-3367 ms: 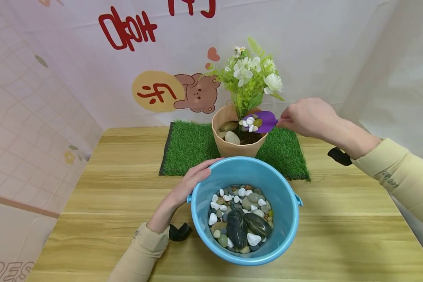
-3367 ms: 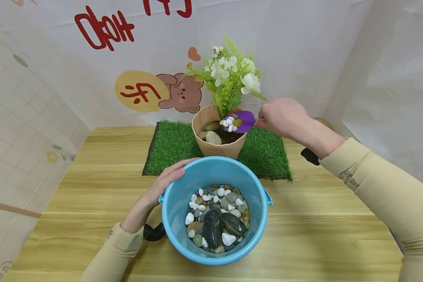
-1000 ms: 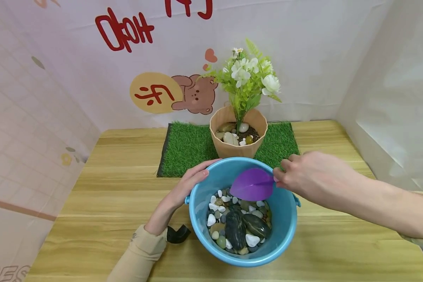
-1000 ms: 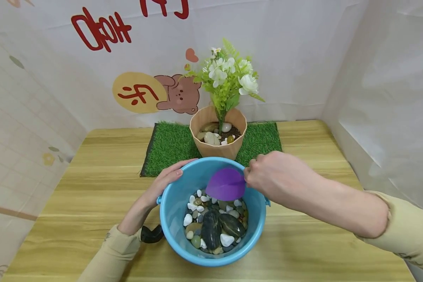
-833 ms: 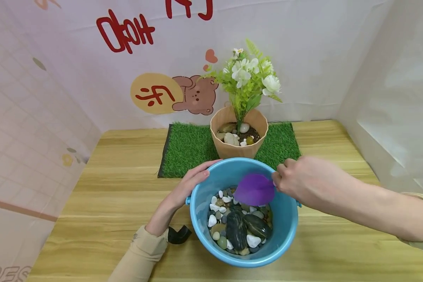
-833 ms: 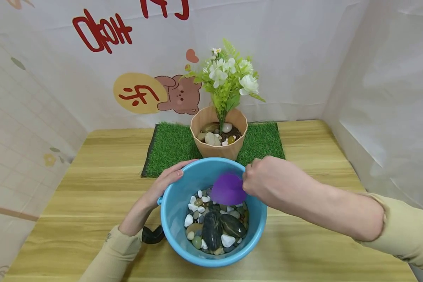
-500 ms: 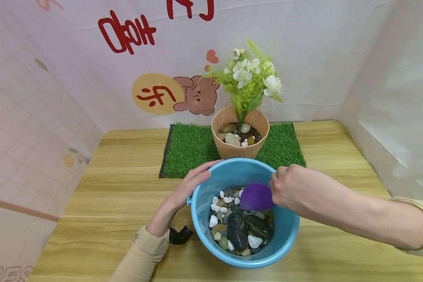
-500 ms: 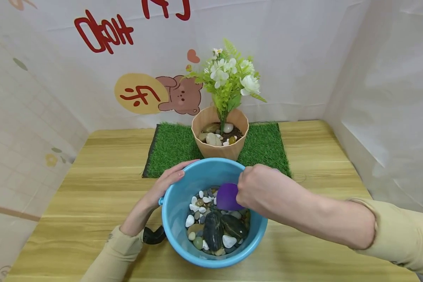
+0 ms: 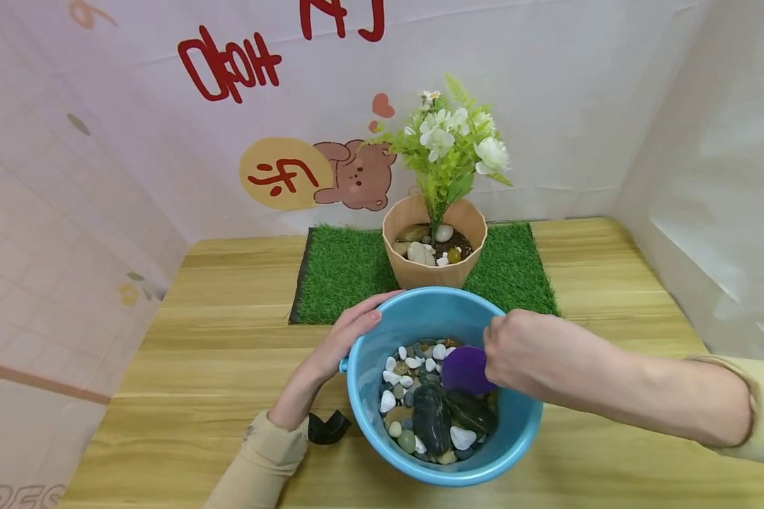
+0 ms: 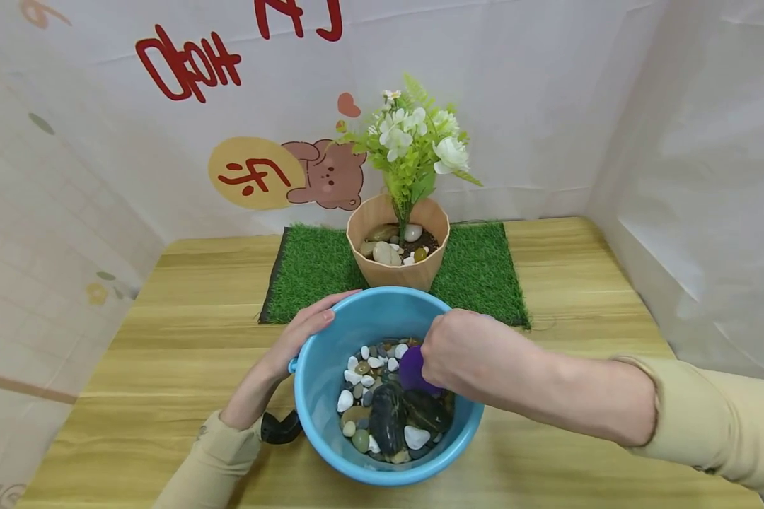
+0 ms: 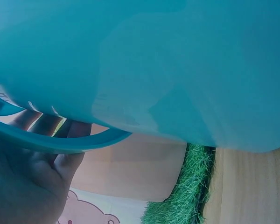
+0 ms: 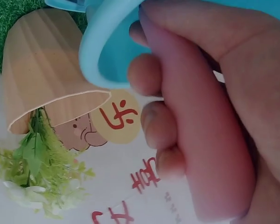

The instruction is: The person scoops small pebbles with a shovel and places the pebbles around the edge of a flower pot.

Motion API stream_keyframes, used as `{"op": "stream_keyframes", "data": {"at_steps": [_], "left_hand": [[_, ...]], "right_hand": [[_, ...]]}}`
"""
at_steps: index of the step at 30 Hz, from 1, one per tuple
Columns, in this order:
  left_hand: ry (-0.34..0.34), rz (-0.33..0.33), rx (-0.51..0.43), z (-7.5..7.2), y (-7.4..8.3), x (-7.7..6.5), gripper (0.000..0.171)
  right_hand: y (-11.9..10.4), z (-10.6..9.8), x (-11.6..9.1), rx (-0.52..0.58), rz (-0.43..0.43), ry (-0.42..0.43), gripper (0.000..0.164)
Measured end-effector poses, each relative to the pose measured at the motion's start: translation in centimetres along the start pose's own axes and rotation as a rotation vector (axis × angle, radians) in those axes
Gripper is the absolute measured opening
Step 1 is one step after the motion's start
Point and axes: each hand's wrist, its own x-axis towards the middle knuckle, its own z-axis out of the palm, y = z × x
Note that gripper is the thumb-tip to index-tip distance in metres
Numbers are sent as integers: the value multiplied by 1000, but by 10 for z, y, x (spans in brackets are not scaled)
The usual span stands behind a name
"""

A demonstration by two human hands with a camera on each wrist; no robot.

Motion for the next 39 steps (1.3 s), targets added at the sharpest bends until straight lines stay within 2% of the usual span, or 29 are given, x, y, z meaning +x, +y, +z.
{"op": "stream_keyframes", "data": {"at_steps": [5,10,18,25,27,32,39], "left_hand": [[8,2,-9,0,1,1,58],[4,2,-18,0,2,2,58],[2,7,-20,1,3,2,59],[0,2,-14,3,1,2,58],[3,1,-15,3,0,2,59],[-1,4,-18,4,-1,2,59],[4,7,-18,1,0,3,58]], "right_hand": [[7,8,-1,156,-3,16,42],[12,11,-1,234,-9,31,45],[3,13,5,357,-69,24,34],[5,20,9,538,-65,-50,30],[8,21,9,573,-78,-49,28],[8,21,10,589,-95,-15,26],[1,22,12,434,-118,43,32]]}}
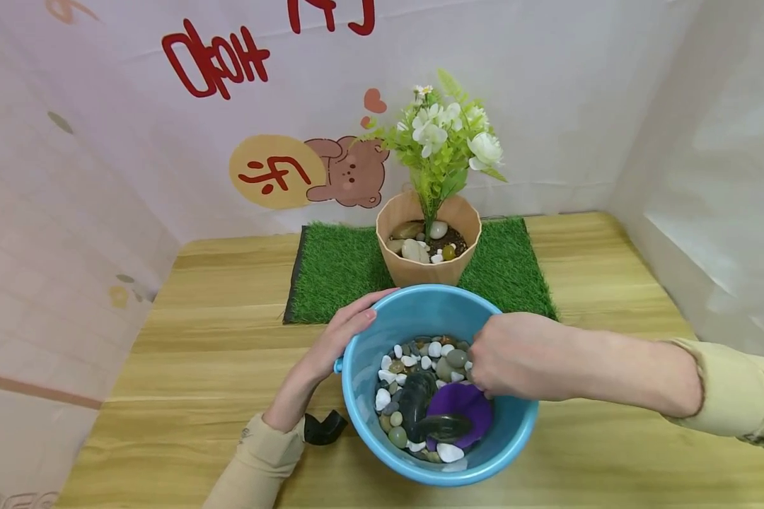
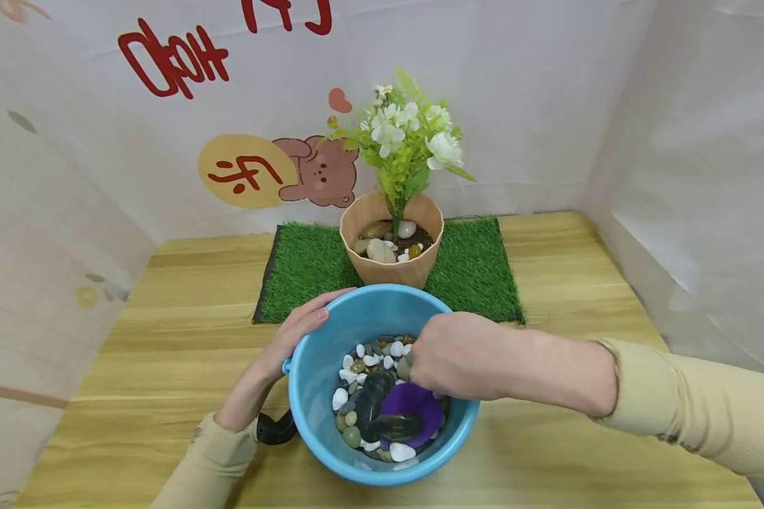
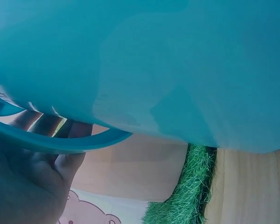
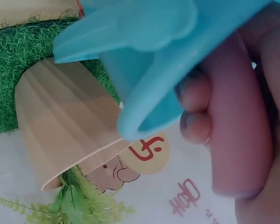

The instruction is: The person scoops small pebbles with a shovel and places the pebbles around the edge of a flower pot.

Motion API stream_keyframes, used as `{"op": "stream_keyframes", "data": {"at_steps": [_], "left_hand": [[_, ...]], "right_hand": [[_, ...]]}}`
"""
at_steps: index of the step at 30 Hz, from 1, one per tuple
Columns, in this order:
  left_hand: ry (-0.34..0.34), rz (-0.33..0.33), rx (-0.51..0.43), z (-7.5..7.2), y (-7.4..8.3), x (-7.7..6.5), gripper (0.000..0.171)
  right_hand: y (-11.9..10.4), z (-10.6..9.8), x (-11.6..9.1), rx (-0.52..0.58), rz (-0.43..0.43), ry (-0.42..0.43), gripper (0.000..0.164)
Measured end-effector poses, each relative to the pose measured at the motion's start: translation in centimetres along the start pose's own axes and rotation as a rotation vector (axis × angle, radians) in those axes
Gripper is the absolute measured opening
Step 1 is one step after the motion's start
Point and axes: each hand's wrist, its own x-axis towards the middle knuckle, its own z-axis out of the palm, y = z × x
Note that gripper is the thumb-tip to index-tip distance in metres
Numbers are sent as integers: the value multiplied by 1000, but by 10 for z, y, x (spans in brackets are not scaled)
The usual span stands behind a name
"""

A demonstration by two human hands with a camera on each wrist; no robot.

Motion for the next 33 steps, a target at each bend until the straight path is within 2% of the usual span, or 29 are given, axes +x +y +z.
{"op": "stream_keyframes", "data": {"at_steps": [5,9,15,17,24,28,33], "left_hand": [[-6,7,13,-2,-2,0,58],[-20,5,6,-1,-2,1,58],[-5,-3,-7,2,-2,0,59],[-7,-1,-4,1,-2,0,59],[-6,19,19,-3,0,2,58],[2,20,25,-5,2,3,58],[-4,10,15,-5,-1,3,58]], "right_hand": [[4,0,0,72,1,-47,29],[7,0,-1,111,-12,-37,28],[-2,0,4,-7,-53,-2,32],[-2,-1,6,-13,-69,2,30],[16,-5,8,322,-31,-29,18],[21,-6,10,374,-18,-21,23],[29,-5,8,534,41,-14,24]]}}
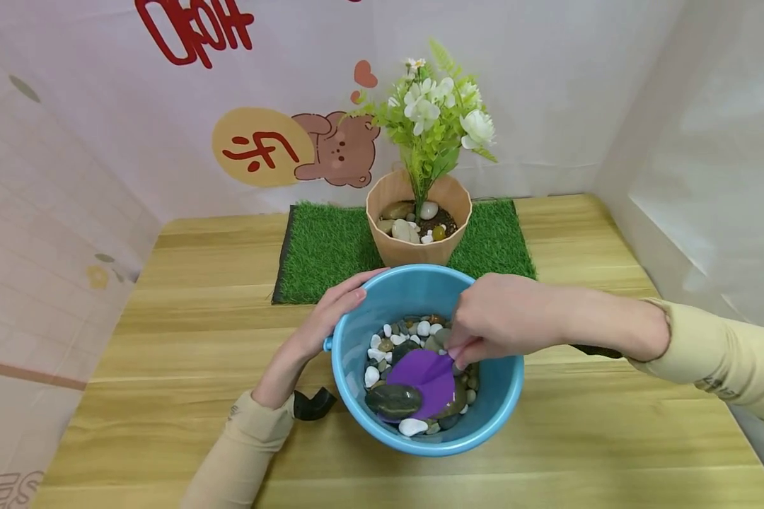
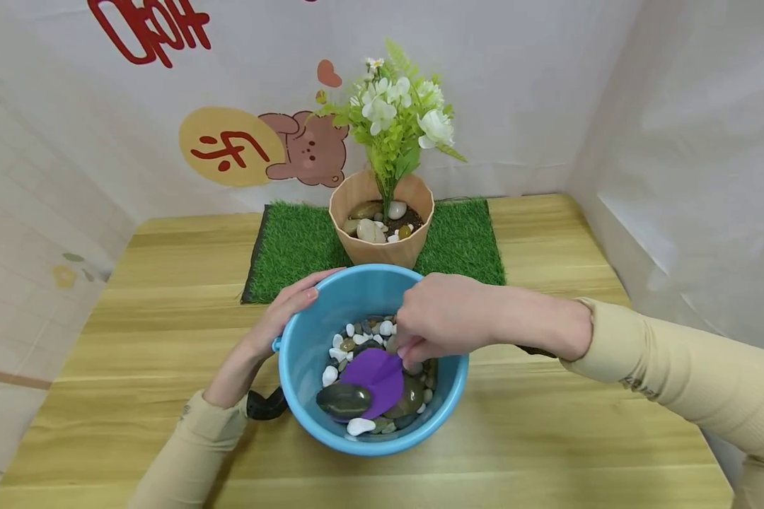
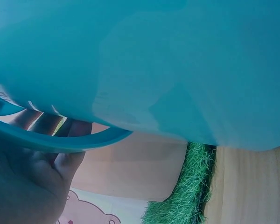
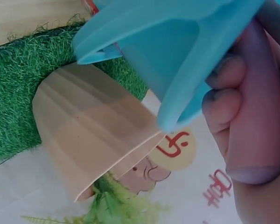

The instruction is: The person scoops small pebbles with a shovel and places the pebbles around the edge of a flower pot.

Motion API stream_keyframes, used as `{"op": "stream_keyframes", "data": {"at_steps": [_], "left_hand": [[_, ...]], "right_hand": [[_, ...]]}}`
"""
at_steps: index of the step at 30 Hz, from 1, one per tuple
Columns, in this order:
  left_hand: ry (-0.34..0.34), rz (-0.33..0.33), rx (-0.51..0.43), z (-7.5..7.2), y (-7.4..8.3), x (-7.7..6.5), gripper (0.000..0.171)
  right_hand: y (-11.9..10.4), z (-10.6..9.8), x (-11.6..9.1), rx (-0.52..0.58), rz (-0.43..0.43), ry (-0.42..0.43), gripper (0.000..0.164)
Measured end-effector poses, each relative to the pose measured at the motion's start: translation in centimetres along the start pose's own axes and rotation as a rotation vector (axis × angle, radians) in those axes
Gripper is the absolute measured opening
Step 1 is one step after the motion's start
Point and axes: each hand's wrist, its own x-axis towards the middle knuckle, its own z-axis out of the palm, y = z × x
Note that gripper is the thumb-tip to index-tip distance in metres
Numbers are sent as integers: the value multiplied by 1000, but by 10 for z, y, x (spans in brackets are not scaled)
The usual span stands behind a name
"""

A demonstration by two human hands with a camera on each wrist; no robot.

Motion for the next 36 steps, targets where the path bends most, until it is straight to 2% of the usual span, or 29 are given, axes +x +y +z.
{"op": "stream_keyframes", "data": {"at_steps": [4,12,18,25,36], "left_hand": [[-5,1,-1,-1,-1,0,58],[-9,-12,-12,0,-2,1,58],[-6,-2,-3,2,-1,1,59],[-4,-9,2,2,0,1,59],[-4,-26,-12,0,1,1,60]], "right_hand": [[5,-6,-2,113,54,37,19],[9,-15,-11,176,132,68,26],[8,-22,-25,231,166,91,19],[16,-31,-46,204,295,148,10],[37,-41,-72,146,533,189,16]]}}
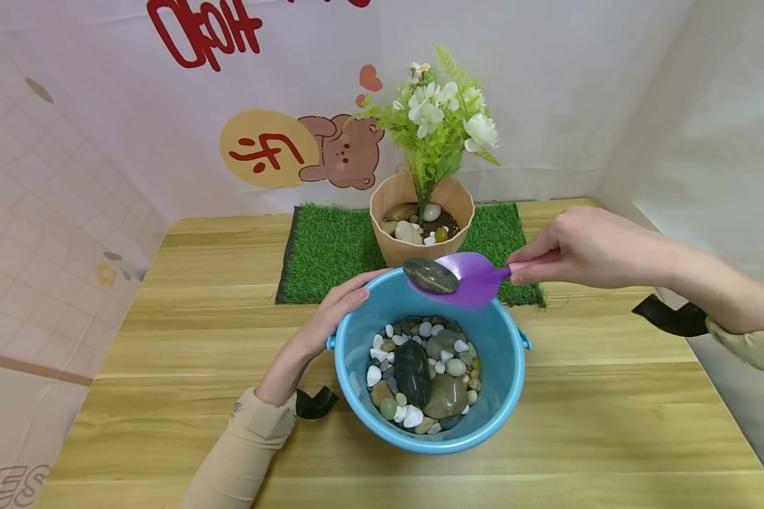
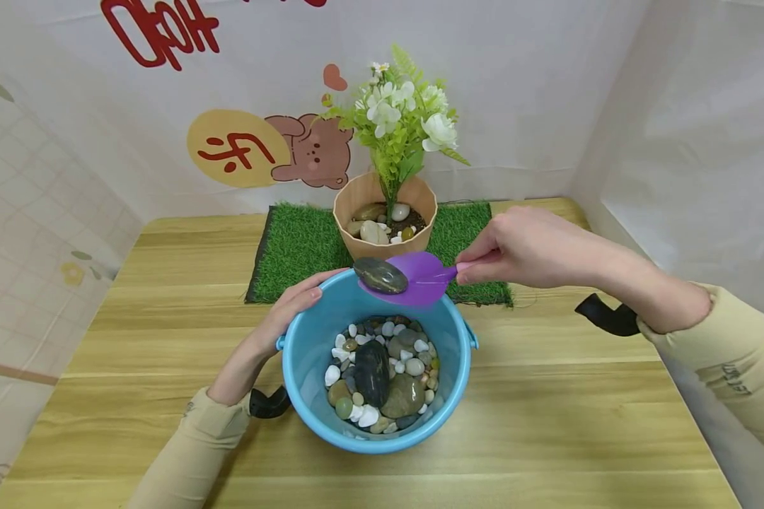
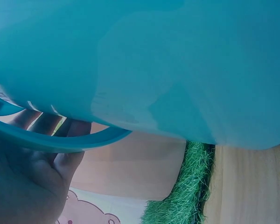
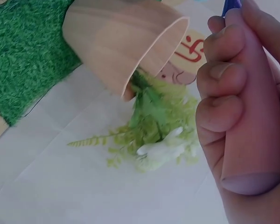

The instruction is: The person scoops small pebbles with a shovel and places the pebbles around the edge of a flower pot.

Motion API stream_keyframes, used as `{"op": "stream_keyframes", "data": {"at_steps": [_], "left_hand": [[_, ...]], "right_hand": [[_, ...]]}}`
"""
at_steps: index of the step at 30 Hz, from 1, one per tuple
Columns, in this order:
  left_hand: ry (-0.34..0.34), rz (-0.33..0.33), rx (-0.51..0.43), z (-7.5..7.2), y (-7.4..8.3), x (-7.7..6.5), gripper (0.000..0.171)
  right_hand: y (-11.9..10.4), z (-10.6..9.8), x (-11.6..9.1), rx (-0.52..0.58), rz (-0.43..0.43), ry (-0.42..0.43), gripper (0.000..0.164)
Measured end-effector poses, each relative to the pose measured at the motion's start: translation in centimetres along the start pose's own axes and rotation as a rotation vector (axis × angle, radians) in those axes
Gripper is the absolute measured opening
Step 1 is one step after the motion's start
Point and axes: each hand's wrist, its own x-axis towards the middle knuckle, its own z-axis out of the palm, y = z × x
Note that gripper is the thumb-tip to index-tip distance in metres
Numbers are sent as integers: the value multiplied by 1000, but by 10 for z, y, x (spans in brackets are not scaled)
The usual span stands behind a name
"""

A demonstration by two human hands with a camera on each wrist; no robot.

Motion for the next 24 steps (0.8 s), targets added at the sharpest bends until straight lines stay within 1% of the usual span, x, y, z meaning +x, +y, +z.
{"op": "stream_keyframes", "data": {"at_steps": [4,10,13,17,24], "left_hand": [[3,2,-4,-1,0,-1,59],[20,4,12,-2,2,-3,59],[14,1,11,-2,2,-3,58],[-2,7,4,-1,2,-1,59],[-4,23,6,0,2,0,59]], "right_hand": [[9,-3,4,-24,110,12,16],[25,-6,14,-4,204,22,19],[32,-9,17,-13,256,16,20],[40,-14,21,-35,306,11,23],[52,-18,31,-75,360,-6,35]]}}
